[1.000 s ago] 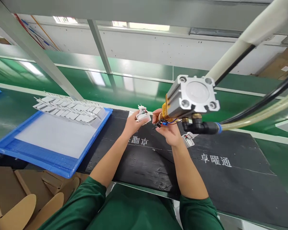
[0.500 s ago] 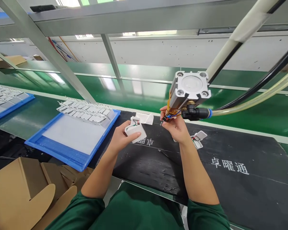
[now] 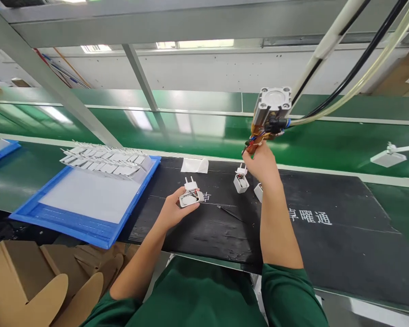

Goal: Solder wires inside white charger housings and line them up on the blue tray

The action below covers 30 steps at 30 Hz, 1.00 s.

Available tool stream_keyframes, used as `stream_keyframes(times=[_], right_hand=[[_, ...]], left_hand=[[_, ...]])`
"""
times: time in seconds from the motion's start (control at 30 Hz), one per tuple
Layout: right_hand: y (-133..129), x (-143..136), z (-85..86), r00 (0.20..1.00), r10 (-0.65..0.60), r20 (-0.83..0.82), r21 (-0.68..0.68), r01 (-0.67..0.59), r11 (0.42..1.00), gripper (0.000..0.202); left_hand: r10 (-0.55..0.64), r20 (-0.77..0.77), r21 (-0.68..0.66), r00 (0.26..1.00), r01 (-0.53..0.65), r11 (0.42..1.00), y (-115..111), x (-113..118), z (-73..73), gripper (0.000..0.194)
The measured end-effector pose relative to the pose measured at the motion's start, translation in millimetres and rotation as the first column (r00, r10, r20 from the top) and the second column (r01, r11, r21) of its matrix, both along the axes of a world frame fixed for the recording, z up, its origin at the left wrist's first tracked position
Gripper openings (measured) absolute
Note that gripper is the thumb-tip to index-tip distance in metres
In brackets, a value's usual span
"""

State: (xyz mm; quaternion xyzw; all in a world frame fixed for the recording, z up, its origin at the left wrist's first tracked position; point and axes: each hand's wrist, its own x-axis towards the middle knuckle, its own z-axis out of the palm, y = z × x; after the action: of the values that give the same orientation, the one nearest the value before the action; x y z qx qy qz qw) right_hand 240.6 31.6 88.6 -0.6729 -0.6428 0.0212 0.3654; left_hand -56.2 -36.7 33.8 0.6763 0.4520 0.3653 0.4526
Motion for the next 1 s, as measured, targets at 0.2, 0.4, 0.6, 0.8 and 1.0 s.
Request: stream_keyframes(times=[0.2,0.4,0.6,0.8,1.0], right_hand=[[-15,32,-1.7,0.975,-0.199,-0.100,-0.048,0.195,0.980,0.059],[-107,-7,-29.2,0.975,-0.114,0.192,-0.121,0.139,0.983,0.029],[-146,-53,-87.9,0.952,0.206,0.226,-0.196,-0.163,0.967,0.021],[-156,-50,-64.7,0.802,0.240,-0.546,-0.082,-0.337,0.938,0.036],[-171,-63,-42.0,0.249,0.529,-0.811,0.299,-0.602,0.740,0.034]], left_hand=[[0.023,-0.010,0.034,1.000,-0.022,0.999,-10,10,0.4,0.032],[0.037,0.003,0.032,0.999,-0.037,0.999,-17,16,6.0,0.028],[0.015,0.008,-0.086,1.000,-0.014,0.996,-27,14,21.0,0.032],[-0.009,0.079,-0.187,0.997,0.023,0.982,-33,11,22.2,0.032],[-0.077,0.105,-0.258,0.991,0.102,0.961,-36,8,29.4,0.033]])
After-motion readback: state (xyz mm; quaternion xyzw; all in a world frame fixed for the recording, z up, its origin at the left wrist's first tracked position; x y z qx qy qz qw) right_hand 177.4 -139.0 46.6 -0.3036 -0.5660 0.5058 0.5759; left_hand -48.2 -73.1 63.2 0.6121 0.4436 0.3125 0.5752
